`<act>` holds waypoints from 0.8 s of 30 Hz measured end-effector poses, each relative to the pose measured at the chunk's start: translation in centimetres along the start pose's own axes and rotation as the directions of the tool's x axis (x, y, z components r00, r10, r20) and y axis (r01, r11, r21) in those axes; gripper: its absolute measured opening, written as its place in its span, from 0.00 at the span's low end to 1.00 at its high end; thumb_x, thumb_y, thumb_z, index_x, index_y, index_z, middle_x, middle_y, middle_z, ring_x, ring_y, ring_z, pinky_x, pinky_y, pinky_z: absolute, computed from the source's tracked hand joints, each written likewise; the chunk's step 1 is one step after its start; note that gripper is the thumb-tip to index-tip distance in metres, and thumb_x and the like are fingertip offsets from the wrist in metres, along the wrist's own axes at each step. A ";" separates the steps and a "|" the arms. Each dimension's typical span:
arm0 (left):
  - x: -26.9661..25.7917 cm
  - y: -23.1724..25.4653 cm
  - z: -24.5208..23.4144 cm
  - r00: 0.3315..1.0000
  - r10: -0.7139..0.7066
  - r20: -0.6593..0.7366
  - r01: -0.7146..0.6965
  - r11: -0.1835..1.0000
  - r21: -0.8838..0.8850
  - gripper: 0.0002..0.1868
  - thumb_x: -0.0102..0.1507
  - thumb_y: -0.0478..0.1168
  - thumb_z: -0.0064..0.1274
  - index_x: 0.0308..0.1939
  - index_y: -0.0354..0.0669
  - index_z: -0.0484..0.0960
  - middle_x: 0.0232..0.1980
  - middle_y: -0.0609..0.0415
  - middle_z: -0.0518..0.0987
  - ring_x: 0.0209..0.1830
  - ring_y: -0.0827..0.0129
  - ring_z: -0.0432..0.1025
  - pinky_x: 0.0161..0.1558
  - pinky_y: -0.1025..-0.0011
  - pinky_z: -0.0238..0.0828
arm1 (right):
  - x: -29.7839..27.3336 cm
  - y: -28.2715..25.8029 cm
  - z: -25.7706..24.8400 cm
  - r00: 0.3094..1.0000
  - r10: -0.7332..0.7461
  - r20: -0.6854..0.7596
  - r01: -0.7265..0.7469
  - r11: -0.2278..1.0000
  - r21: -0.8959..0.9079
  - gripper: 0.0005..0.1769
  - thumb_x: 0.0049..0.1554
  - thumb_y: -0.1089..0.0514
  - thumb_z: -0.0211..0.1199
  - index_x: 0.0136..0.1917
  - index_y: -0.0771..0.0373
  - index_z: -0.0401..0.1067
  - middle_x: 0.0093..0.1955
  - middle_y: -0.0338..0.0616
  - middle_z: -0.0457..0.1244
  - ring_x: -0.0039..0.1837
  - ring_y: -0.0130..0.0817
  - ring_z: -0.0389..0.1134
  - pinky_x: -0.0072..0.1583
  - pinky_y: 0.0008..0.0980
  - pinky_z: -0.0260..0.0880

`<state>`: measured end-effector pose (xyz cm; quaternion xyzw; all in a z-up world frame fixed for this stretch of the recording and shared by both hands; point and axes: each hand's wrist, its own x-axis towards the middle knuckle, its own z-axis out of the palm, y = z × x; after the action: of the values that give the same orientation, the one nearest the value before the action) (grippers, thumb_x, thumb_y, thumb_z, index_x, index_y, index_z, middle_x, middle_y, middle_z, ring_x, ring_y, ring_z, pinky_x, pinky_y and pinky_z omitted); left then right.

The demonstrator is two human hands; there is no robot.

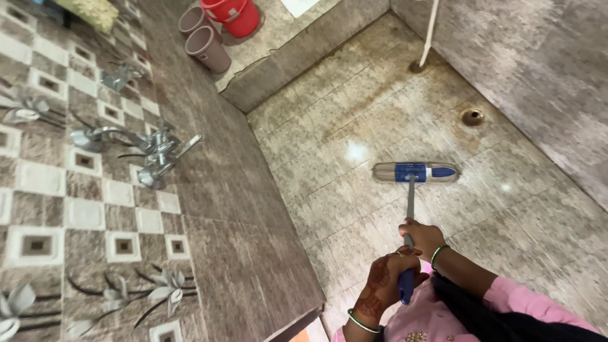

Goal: The person uses a blue flat mop to clean the tiled floor of a bathroom. They move the mop back and forth across the surface, covering the area near the shower fixtures and the floor drain.

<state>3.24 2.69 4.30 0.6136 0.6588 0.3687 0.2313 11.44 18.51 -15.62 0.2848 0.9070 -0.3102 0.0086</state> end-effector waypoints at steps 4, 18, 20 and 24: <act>2.0 -2.0 1.4 0.990 0.032 -0.139 -0.058 0.980 -0.189 0.13 0.66 0.39 0.66 0.40 0.39 0.76 0.44 0.52 0.81 0.63 0.62 0.78 0.65 0.65 0.75 | 2.1 1.3 -0.5 0.993 -0.049 -0.107 0.055 0.997 0.053 0.10 0.46 0.48 0.63 0.40 0.51 0.69 0.55 0.37 0.66 0.44 0.48 0.71 0.42 0.46 0.70; 12.0 -20.4 15.1 0.962 -0.244 0.124 0.256 0.646 -0.719 0.28 0.67 0.30 0.44 0.72 0.32 0.62 0.44 0.43 0.73 0.40 0.61 0.71 0.50 0.67 0.74 | 17.9 12.6 -3.2 0.929 0.232 0.290 -0.160 0.955 -0.250 0.33 0.40 0.53 0.76 0.55 0.40 0.60 0.86 0.31 0.41 0.59 0.41 0.72 0.59 0.52 0.62; 12.1 -20.4 16.2 0.912 -0.335 0.237 0.323 0.232 -0.917 0.23 0.70 0.35 0.38 0.70 0.32 0.63 0.55 0.53 0.77 0.41 0.66 0.71 0.49 0.69 0.74 | 16.8 12.7 -3.0 0.942 0.219 0.254 -0.161 0.959 -0.232 0.30 0.43 0.53 0.74 0.54 0.38 0.61 0.86 0.32 0.42 0.57 0.42 0.73 0.57 0.50 0.63; 11.6 -17.6 15.2 0.879 -0.325 0.350 0.224 -0.366 -0.903 0.13 0.71 0.38 0.41 0.57 0.35 0.70 0.53 0.51 0.79 0.45 0.64 0.73 0.52 0.68 0.74 | 14.6 12.3 -2.8 0.973 0.160 0.169 -0.131 0.977 -0.170 0.29 0.44 0.52 0.70 0.56 0.37 0.62 0.85 0.34 0.44 0.55 0.42 0.74 0.56 0.52 0.63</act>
<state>1.88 17.51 -17.01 -0.0104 0.2365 0.6905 0.6835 6.05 35.50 -23.08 0.3195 0.9007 -0.2607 0.1366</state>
